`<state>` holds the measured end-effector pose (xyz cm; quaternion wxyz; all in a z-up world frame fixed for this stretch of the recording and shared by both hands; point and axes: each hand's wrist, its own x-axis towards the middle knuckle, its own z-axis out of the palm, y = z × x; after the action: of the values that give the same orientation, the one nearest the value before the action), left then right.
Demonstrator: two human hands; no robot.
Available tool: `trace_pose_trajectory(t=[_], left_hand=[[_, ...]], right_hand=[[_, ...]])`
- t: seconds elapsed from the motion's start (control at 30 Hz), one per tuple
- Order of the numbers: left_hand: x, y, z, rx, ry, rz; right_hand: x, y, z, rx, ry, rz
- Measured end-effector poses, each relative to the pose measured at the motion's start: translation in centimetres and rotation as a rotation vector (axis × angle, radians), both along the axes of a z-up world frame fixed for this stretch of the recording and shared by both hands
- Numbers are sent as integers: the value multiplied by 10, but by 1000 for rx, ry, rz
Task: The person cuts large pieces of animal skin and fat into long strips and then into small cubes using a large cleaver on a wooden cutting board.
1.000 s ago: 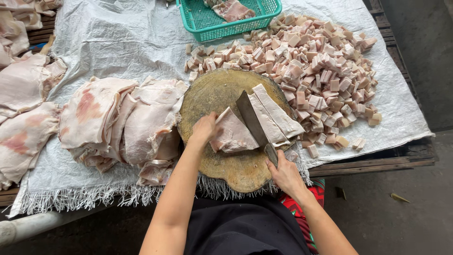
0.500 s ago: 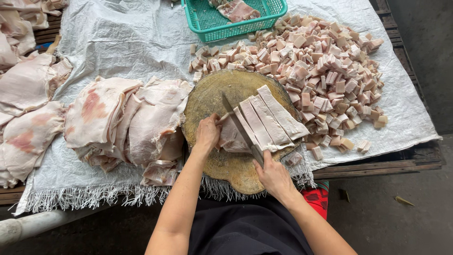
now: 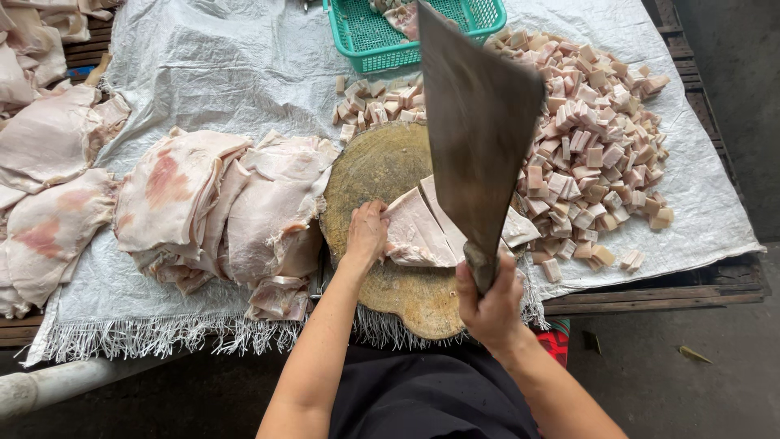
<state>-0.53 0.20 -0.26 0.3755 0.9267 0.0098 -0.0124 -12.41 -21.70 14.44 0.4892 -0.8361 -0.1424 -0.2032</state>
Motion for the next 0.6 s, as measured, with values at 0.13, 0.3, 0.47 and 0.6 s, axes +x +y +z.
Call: trace_pose_trajectory(t=[0.13, 0.3, 0.47, 0.6], left_hand=[[4, 5, -16, 40, 22, -20], [20, 3, -17, 34, 181, -48], [24, -8, -11, 64, 104, -117], [12, -13, 6, 89, 109, -123]], right_hand=[[17, 14, -56, -461, 722, -22], [27, -1, -76, -497, 821, 30], [44, 3, -77, -450, 959, 42], [89, 13, -89, -481, 725, 57]])
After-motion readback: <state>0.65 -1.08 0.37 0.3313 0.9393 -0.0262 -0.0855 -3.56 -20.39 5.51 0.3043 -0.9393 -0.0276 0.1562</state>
